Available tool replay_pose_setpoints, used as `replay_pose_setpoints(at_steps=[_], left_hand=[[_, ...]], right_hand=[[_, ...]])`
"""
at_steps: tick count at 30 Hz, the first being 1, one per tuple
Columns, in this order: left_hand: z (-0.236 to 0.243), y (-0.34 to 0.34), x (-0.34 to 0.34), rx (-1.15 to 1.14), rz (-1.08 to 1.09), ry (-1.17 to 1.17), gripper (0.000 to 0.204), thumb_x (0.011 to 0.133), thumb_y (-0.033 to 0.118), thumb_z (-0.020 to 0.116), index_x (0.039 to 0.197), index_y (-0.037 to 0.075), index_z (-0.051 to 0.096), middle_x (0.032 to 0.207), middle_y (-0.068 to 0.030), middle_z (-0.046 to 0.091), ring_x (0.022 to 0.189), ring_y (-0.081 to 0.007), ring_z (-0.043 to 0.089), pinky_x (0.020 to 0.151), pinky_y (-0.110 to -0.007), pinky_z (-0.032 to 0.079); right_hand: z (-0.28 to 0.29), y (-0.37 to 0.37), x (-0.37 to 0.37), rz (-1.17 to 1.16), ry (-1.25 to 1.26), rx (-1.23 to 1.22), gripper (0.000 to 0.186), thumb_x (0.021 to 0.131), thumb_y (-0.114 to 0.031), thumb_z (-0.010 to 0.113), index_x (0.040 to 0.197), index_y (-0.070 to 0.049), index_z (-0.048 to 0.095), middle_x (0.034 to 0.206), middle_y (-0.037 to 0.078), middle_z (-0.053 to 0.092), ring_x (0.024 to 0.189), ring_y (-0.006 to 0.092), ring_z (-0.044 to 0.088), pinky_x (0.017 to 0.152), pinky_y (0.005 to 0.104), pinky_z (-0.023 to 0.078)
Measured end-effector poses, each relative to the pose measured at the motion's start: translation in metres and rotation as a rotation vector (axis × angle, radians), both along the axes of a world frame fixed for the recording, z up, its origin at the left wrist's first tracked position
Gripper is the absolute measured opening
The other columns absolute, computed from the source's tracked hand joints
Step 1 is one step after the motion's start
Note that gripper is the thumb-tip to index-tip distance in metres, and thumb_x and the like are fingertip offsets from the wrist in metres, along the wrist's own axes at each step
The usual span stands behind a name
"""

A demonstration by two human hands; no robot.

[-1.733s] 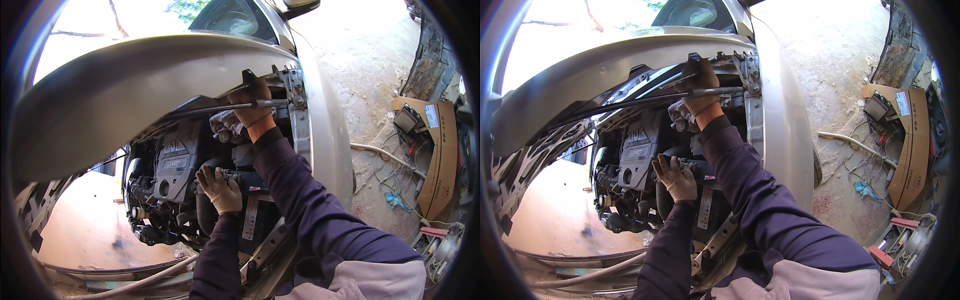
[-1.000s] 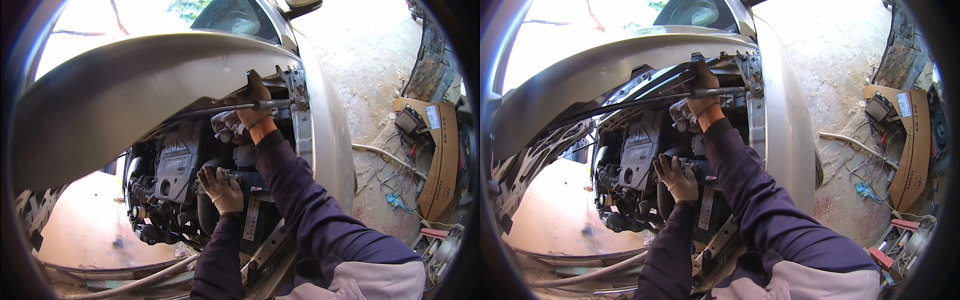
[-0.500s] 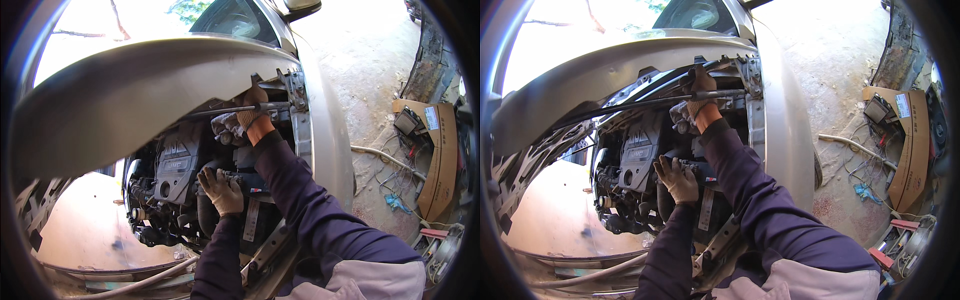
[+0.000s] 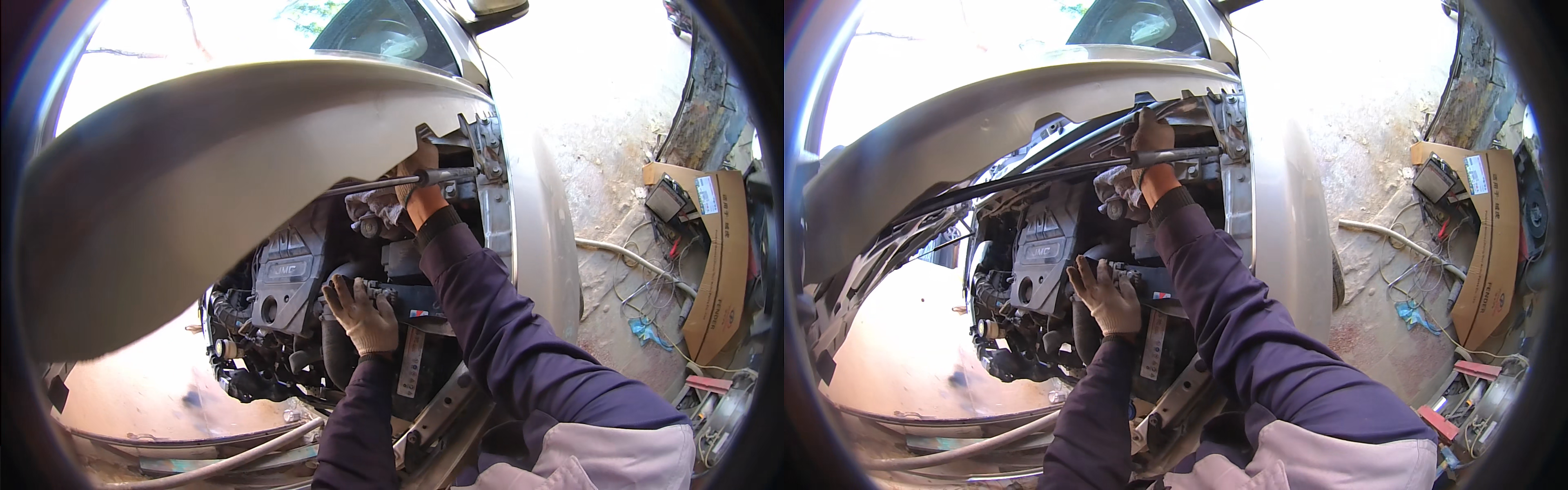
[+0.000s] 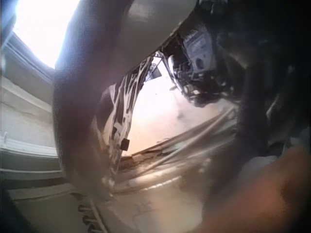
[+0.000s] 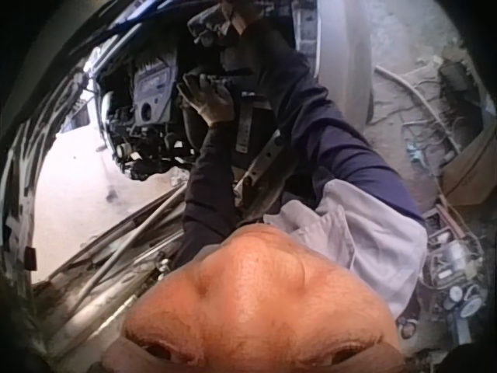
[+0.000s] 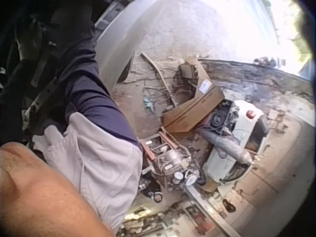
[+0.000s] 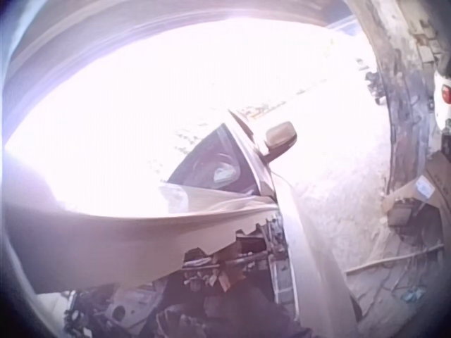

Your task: The person works under the open hood of a silver car, using a wrench to tighten bolts on the hood latch mechanism. They then close the hood and repeatedly open and close it to check the fit and alignment.

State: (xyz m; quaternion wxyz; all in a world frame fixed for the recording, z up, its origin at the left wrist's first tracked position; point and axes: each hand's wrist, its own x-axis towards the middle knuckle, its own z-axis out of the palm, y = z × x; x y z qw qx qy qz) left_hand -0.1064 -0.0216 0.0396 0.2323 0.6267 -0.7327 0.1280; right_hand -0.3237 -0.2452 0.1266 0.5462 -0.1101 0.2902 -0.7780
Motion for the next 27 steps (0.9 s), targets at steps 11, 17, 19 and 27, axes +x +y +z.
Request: replay_pose_setpoints(at_steps=[11,17,19,27], left_hand=[[-0.003,-0.006,0.001,-0.099,0.032,-0.247,0.048,0.104,0.028,0.065,0.141,-0.002,0.067,0.176,-0.0348,0.04,0.169,-0.0496,0.03,0.144,-0.06,0.016],[-0.03,-0.03,0.022,-0.342,-0.052,-0.31,0.051,0.111,0.036,0.059,0.148,0.001,0.065,0.171,-0.0287,0.049,0.162,-0.046,0.042,0.139,-0.057,0.027],[-0.039,-0.042,0.029,-0.413,-0.034,-0.253,0.052,0.114,0.037,0.056,0.151,0.001,0.065,0.167,-0.0268,0.055,0.158,-0.0456,0.048,0.135,-0.056,0.035],[-0.034,-0.018,0.018,-0.254,-0.093,-0.18,0.058,0.118,0.041,0.054,0.153,-0.004,0.065,0.165,-0.0298,0.058,0.152,-0.0493,0.053,0.13,-0.056,0.042]], right_hand=[[-0.028,0.117,0.048,0.372,0.132,-0.044,0.02,0.118,-0.029,0.06,0.107,-0.012,0.064,0.086,0.006,0.068,0.067,0.0197,0.063,0.058,0.0375,0.055],[-0.019,0.286,0.039,0.505,0.731,-0.21,0.033,0.111,-0.031,0.064,0.116,0.001,0.073,0.096,0.012,0.076,0.09,0.0231,0.075,0.08,0.0409,0.06],[-0.008,0.352,0.023,0.598,0.663,-0.104,0.038,0.108,-0.033,0.063,0.119,0.002,0.074,0.102,0.014,0.079,0.094,0.0247,0.075,0.085,0.0405,0.06],[-0.009,0.566,-0.057,0.374,0.73,0.135,0.034,0.107,-0.029,0.064,0.119,0.002,0.072,0.085,0.01,0.077,0.072,0.0193,0.074,0.068,0.0395,0.06]])
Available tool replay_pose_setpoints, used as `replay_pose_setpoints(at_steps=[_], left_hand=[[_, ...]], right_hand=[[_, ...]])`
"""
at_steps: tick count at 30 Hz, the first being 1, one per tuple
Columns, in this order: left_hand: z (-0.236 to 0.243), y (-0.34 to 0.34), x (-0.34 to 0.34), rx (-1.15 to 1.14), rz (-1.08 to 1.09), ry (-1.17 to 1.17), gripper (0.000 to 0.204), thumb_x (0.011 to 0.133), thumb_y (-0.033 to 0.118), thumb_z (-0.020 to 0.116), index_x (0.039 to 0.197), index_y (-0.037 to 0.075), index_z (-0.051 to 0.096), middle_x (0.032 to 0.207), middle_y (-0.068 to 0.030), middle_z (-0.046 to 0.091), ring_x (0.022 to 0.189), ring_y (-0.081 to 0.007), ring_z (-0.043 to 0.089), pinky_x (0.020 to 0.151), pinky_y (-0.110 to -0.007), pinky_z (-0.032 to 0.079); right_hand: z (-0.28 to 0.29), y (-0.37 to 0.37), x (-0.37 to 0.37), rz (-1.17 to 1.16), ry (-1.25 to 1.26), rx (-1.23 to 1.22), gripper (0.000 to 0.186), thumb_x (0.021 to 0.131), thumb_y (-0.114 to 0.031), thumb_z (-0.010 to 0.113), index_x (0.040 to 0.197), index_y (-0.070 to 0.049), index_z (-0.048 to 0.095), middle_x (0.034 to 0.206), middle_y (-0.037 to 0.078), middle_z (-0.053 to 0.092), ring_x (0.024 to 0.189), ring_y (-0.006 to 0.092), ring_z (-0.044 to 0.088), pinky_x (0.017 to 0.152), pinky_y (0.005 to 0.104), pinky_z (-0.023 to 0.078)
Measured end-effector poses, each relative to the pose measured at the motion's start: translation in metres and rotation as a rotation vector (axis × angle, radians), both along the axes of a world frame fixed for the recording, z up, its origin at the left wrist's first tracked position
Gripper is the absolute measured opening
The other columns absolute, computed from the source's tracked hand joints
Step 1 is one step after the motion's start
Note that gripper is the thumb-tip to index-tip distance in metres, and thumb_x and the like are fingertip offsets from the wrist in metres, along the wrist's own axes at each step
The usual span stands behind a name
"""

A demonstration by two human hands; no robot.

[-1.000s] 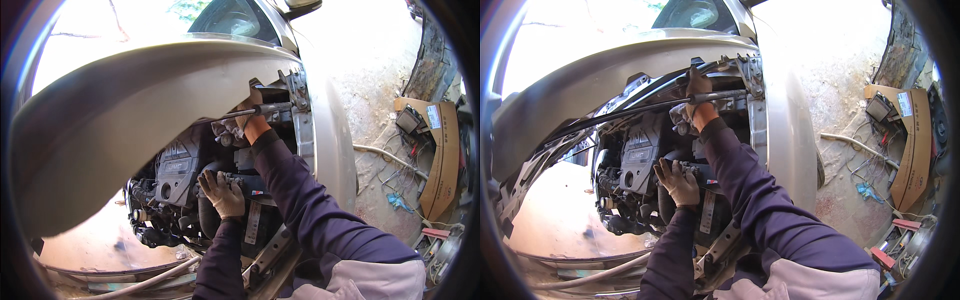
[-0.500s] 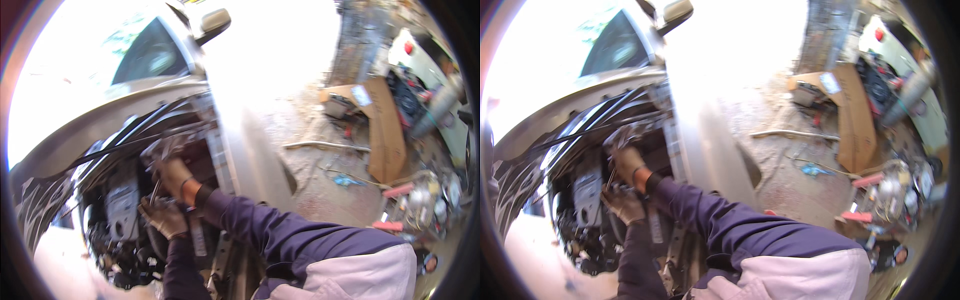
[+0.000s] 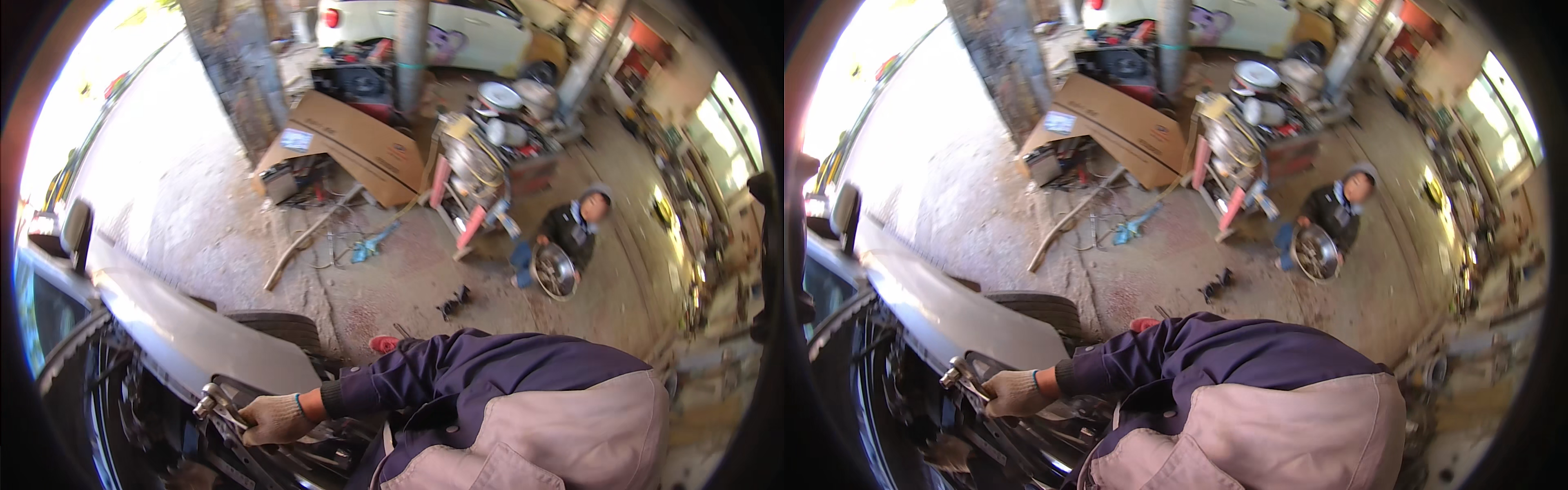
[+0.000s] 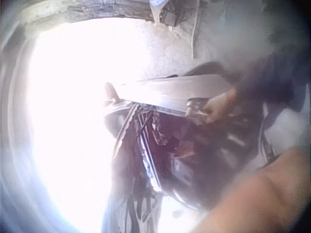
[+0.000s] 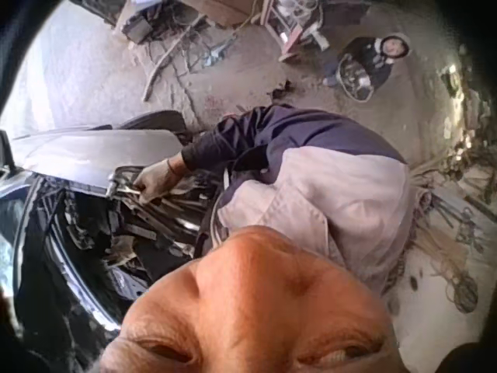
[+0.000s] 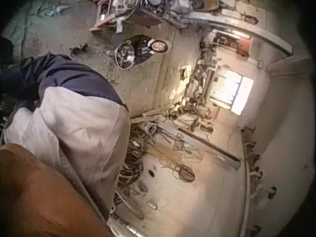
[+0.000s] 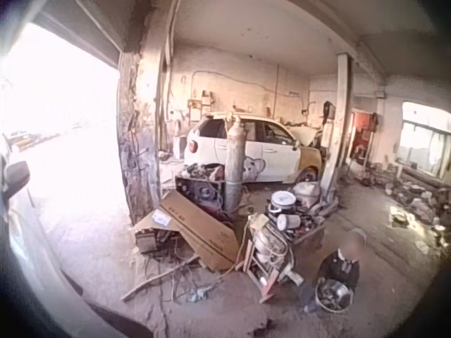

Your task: The person works under the open hood of a silver car, using a wrench to tighten bolts on the hood latch mechanism. They then close the hood and repeatedly open and close it to check the fit and alignment.

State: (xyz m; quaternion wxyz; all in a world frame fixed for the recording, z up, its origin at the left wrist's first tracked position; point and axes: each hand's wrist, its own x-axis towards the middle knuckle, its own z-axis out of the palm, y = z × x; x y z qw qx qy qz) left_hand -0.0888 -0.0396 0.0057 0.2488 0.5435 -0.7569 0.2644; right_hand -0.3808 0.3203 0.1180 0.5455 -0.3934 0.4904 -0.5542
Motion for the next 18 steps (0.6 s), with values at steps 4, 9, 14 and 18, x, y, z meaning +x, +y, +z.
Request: replay_pose_setpoints(at_steps=[4,9,14,18], left_hand=[[-0.01,0.064,-0.047,0.167,-0.263,0.088,0.058,0.118,0.041,0.054,0.153,-0.004,0.065,0.164,-0.0299,0.058,0.152,-0.0492,0.053,0.13,-0.055,0.042],[-0.012,0.13,-0.08,0.343,-0.458,0.068,0.059,0.118,0.042,0.054,0.154,-0.004,0.064,0.164,-0.03,0.058,0.151,-0.0491,0.053,0.13,-0.055,0.042],[-0.003,0.152,-0.086,0.45,-0.513,0.045,0.06,0.118,0.042,0.054,0.155,-0.004,0.064,0.164,-0.0301,0.058,0.151,-0.049,0.053,0.13,-0.055,0.042],[0.005,0.153,-0.08,0.499,-0.5,0.05,0.061,0.118,0.043,0.054,0.155,-0.005,0.063,0.164,-0.0302,0.058,0.151,-0.0489,0.053,0.129,-0.055,0.042]], right_hand=[[-0.022,0.074,-0.008,-0.194,0.07,0.007,0.032,0.104,-0.027,0.065,0.118,0.0,0.074,0.089,0.015,0.08,0.082,0.0275,0.077,0.08,0.0459,0.061],[-0.054,0.141,-0.014,-0.339,0.284,-0.022,0.033,0.103,-0.029,0.066,0.116,0.0,0.073,0.097,0.026,0.079,0.097,0.0455,0.077,0.09,0.0532,0.058],[-0.075,0.17,-0.024,-0.426,0.137,0.107,0.026,0.103,-0.025,0.066,0.113,-0.003,0.074,0.095,0.023,0.079,0.093,0.0393,0.078,0.088,0.0499,0.059],[-0.083,0.164,-0.032,-0.423,0.089,0.116,0.024,0.103,-0.023,0.067,0.114,-0.003,0.074,0.093,0.019,0.079,0.092,0.0338,0.079,0.088,0.0475,0.06]])
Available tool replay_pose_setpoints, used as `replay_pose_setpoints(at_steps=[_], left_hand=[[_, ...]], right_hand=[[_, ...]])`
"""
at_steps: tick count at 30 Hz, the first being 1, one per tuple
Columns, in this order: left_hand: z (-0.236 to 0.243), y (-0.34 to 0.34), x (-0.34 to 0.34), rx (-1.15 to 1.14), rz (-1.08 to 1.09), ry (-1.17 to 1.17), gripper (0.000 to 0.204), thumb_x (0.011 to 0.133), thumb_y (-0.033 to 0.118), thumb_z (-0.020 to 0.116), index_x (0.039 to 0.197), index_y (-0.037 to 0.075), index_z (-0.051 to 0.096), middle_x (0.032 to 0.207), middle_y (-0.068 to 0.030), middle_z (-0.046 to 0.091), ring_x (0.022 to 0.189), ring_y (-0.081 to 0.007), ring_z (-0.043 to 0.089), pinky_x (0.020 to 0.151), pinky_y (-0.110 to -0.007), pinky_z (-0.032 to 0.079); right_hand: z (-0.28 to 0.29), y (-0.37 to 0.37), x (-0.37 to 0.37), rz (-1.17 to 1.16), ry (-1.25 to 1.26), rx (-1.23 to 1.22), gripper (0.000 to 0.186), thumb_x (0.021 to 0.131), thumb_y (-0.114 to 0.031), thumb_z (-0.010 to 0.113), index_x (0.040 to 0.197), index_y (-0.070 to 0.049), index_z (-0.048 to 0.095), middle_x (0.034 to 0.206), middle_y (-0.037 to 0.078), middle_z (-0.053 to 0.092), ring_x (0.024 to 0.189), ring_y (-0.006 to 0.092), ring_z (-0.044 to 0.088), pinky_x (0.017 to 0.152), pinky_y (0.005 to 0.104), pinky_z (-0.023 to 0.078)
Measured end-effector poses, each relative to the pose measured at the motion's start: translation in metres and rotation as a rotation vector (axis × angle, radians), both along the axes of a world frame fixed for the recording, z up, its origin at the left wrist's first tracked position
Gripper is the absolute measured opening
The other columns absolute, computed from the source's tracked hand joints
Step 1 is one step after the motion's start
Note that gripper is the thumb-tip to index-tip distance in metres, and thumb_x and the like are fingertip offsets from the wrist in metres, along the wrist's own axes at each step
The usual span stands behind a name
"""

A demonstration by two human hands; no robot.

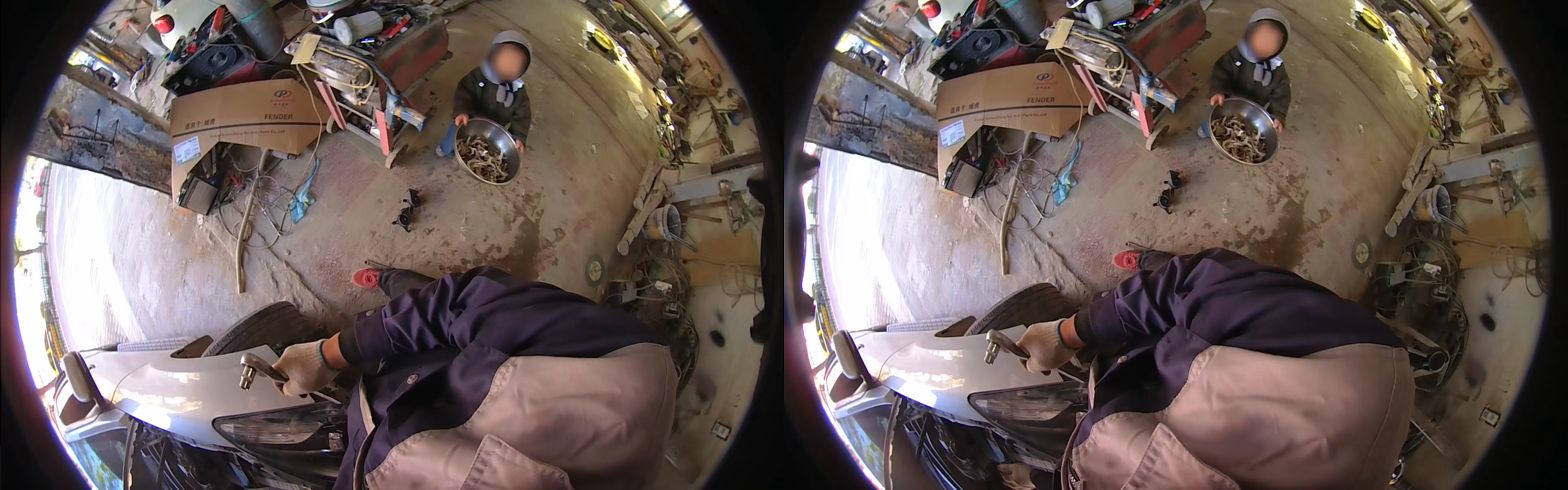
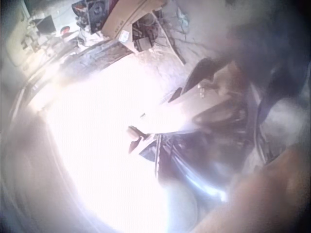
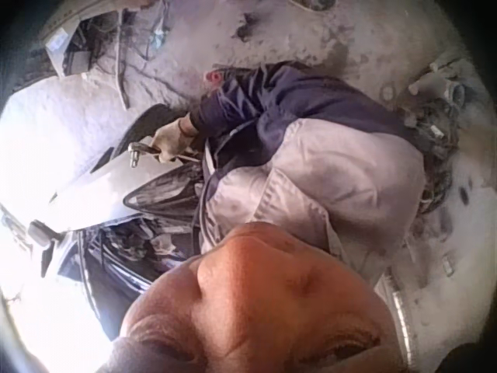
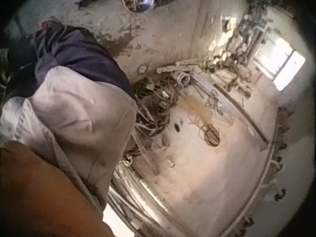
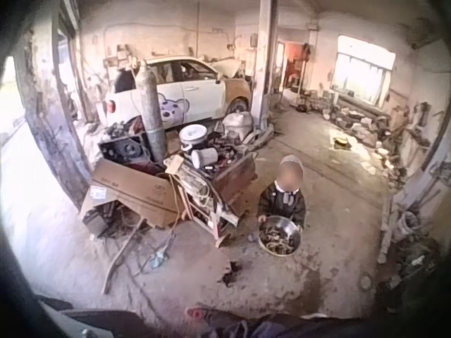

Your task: The person works under the open hood of a silver car, using a wrench to tighten bolts on the hood latch mechanism. They then close the hood and repeatedly open and close it to check the fit and alignment.

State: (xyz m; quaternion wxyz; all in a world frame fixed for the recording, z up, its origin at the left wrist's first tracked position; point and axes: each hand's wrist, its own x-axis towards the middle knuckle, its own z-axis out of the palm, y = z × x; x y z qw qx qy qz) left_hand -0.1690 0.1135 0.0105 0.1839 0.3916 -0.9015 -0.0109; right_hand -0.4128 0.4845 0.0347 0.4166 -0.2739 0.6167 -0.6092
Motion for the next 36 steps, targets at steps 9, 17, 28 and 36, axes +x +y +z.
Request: replay_pose_setpoints(at_steps=[9,17,28,36], left_hand=[[0.0,-0.013,0.026,0.079,0.02,0.006,0.062,0.119,0.043,0.054,0.156,-0.005,0.062,0.164,-0.0304,0.058,0.151,-0.0487,0.053,0.129,-0.054,0.042],[-0.002,-0.015,0.045,0.136,0.007,0.019,0.064,0.119,0.045,0.054,0.158,-0.005,0.061,0.163,-0.0308,0.059,0.15,-0.0481,0.054,0.128,-0.053,0.043],[0.029,0.036,0.021,0.238,0.051,0.017,0.071,0.12,0.043,0.053,0.161,-0.014,0.051,0.174,-0.0366,0.044,0.163,-0.0502,0.04,0.138,-0.053,0.03],[0.033,0.043,0.018,0.224,0.029,0.036,0.069,0.119,0.042,0.054,0.159,-0.014,0.054,0.174,-0.0363,0.045,0.162,-0.05,0.041,0.138,-0.052,0.03]], right_hand=[[-0.005,-0.017,0.007,0.041,0.029,0.014,0.028,0.101,-0.024,0.064,0.115,-0.002,0.074,0.095,0.023,0.08,0.094,0.039,0.08,0.09,0.0495,0.06],[0.001,-0.022,0.009,0.018,0.256,0.077,0.032,0.099,-0.024,0.064,0.121,-0.004,0.074,0.1,0.028,0.079,0.102,0.0485,0.077,0.093,0.0543,0.06],[0.004,-0.039,0.024,0.068,0.251,0.065,0.036,0.1,-0.023,0.066,0.13,-0.005,0.074,0.11,0.026,0.081,0.111,0.0469,0.078,0.1,0.0536,0.058],[-0.019,-0.042,0.035,-0.013,0.223,0.131,0.034,0.101,-0.025,0.071,0.128,-0.005,0.074,0.112,0.025,0.082,0.11,0.0433,0.08,0.097,0.0486,0.061]])
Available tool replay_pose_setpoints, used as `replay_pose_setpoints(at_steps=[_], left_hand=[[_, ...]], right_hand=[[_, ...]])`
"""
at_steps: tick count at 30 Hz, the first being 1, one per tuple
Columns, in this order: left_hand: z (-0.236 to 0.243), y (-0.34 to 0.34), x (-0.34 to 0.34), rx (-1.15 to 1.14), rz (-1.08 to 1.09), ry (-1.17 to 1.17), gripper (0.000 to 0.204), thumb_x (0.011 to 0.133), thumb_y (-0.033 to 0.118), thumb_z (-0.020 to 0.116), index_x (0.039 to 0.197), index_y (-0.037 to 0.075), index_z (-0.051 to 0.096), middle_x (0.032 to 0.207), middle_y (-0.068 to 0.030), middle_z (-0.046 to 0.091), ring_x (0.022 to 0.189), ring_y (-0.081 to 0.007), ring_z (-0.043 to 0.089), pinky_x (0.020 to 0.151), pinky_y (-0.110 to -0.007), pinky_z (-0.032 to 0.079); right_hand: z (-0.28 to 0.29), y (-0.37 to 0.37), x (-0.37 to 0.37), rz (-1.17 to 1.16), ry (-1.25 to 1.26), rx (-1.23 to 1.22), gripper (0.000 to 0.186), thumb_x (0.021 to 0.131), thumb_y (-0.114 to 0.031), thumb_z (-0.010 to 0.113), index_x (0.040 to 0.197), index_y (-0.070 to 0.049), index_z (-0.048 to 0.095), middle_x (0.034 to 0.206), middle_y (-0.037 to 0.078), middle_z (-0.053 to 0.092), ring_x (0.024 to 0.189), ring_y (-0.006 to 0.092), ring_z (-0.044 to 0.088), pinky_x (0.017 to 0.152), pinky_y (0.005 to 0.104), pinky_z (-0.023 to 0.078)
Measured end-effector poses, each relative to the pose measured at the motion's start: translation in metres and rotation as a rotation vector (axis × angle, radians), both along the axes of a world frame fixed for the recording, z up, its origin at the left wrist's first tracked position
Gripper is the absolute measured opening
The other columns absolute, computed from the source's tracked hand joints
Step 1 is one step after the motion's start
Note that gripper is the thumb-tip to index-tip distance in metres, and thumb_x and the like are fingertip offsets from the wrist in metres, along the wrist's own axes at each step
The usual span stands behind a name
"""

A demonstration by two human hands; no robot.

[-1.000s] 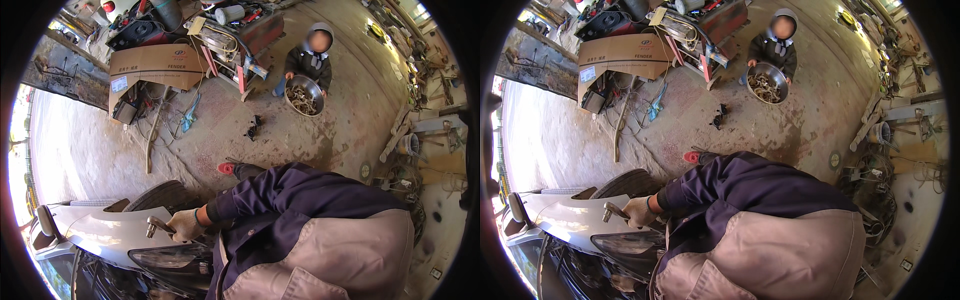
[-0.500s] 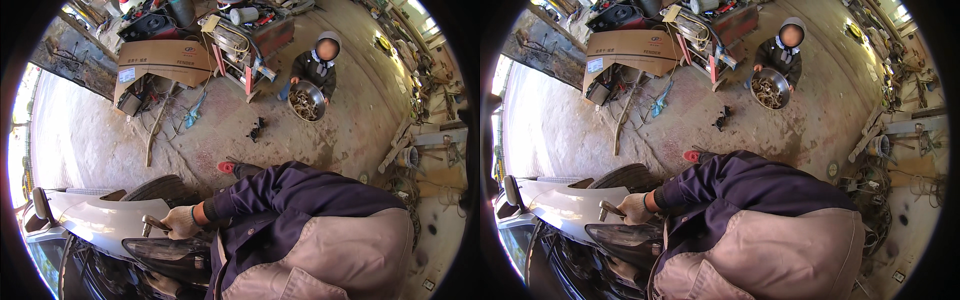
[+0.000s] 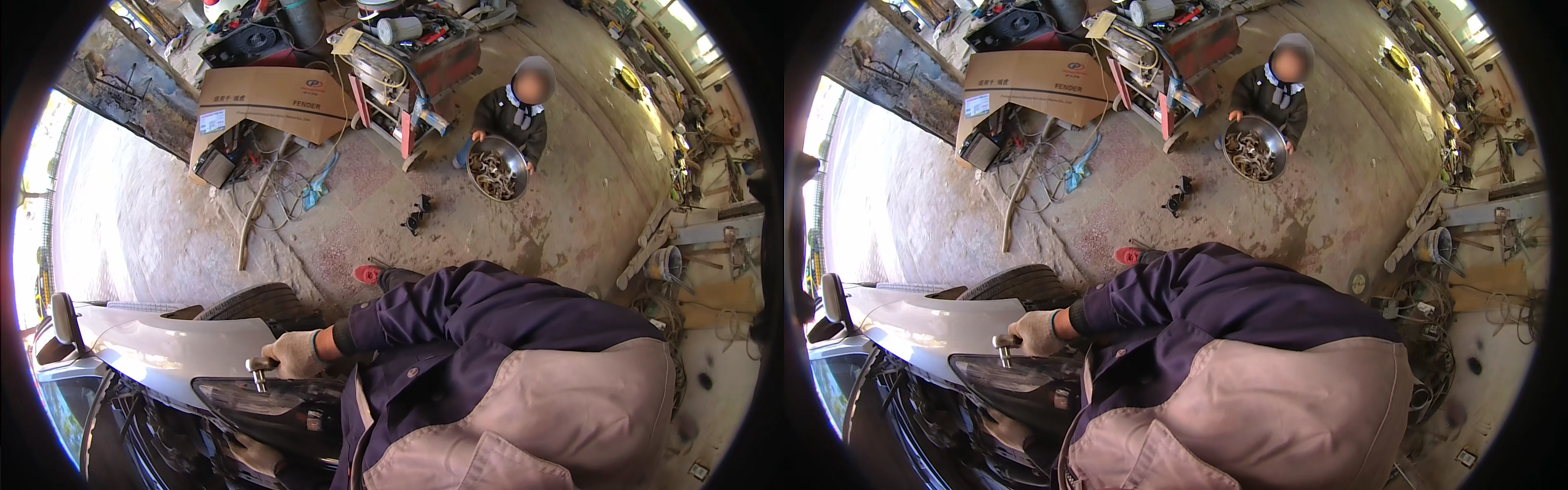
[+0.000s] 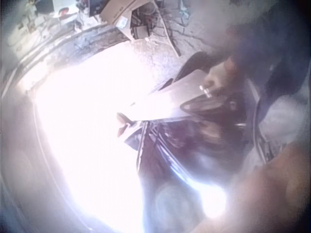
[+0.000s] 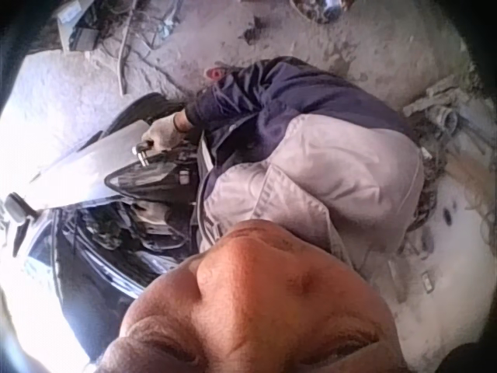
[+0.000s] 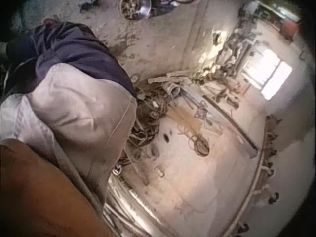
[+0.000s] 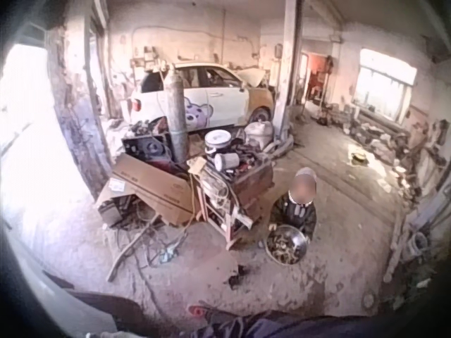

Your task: The person works under the open hood of a silver car, using a wrench to tighten bolts on the hood latch mechanism. They then close the hood and repeatedly open and close it to check the fit and alignment.

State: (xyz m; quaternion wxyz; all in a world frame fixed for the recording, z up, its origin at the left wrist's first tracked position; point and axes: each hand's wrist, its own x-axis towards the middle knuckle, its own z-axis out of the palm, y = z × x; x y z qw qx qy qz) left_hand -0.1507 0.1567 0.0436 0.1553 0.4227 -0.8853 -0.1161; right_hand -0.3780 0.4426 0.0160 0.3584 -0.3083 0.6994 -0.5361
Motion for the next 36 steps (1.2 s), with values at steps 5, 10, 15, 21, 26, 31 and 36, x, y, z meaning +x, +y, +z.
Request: replay_pose_setpoints(at_steps=[5,10,15,21,26,31,36], left_hand=[[-0.01,-0.014,0.007,0.009,-0.024,0.034,0.065,0.118,0.041,0.054,0.159,-0.01,0.058,0.172,-0.0337,0.048,0.16,-0.0487,0.044,0.137,-0.051,0.031],[-0.018,-0.025,0.009,-0.032,-0.045,0.034,0.065,0.117,0.041,0.055,0.158,-0.009,0.059,0.171,-0.0334,0.05,0.159,-0.0475,0.046,0.135,-0.051,0.035],[-0.021,-0.002,0.002,0.067,0.027,0.185,0.052,0.114,0.036,0.063,0.142,-0.007,0.07,0.144,-0.0287,0.07,0.129,-0.0434,0.068,0.116,-0.047,0.053],[0.002,0.031,-0.004,-0.032,0.084,0.195,0.054,0.104,0.033,0.074,0.141,-0.006,0.071,0.136,-0.0301,0.076,0.131,-0.0478,0.07,0.117,-0.053,0.053],[0.018,0.059,0.032,-0.104,0.117,0.126,0.062,0.103,0.037,0.076,0.148,-0.005,0.066,0.159,-0.029,0.063,0.151,-0.047,0.055,0.13,-0.055,0.041],[0.011,0.09,0.042,-0.171,0.145,0.037,0.068,0.099,0.033,0.08,0.152,-0.005,0.062,0.158,-0.0286,0.062,0.149,-0.0464,0.056,0.129,-0.055,0.042],[0.017,0.089,0.042,-0.154,0.1,0.12,0.064,0.096,0.028,0.083,0.147,-0.006,0.064,0.153,-0.0278,0.066,0.141,-0.0469,0.062,0.122,-0.055,0.048]], right_hand=[[0.003,-0.003,0.004,-0.078,-0.196,-0.029,0.038,0.099,-0.028,0.074,0.127,-0.002,0.074,0.112,0.024,0.082,0.107,0.0384,0.081,0.098,0.0457,0.061],[0.015,0.007,0.005,-0.125,-0.188,-0.071,0.05,0.097,-0.036,0.074,0.134,-0.002,0.074,0.119,0.024,0.082,0.115,0.0368,0.079,0.103,0.0444,0.059],[0.036,-0.008,0.0,-0.025,-0.518,-0.322,0.042,0.114,-0.044,0.07,0.134,-0.007,0.078,0.109,0.007,0.079,0.101,0.0168,0.073,0.091,0.0364,0.06],[0.064,-0.068,0.001,-0.043,-0.812,-0.378,0.039,0.121,-0.048,0.058,0.131,-0.012,0.071,0.083,0.007,0.072,0.054,0.0122,0.056,0.048,0.0288,0.046],[0.092,-0.15,0.03,-0.074,-0.951,-0.345,0.039,0.118,-0.047,0.064,0.125,-0.008,0.069,0.089,0.01,0.073,0.064,0.0177,0.066,0.058,0.0373,0.058],[0.118,-0.257,0.064,0.076,-1.107,-0.354,0.032,0.117,-0.04,0.068,0.124,-0.009,0.061,0.092,0.014,0.074,0.065,0.0226,0.07,0.063,0.0443,0.062],[0.131,-0.401,0.092,0.036,-1.209,-0.282,0.03,0.113,-0.047,0.069,0.115,-0.017,0.065,0.087,0.012,0.075,0.071,0.0294,0.076,0.07,0.0519,0.065]])
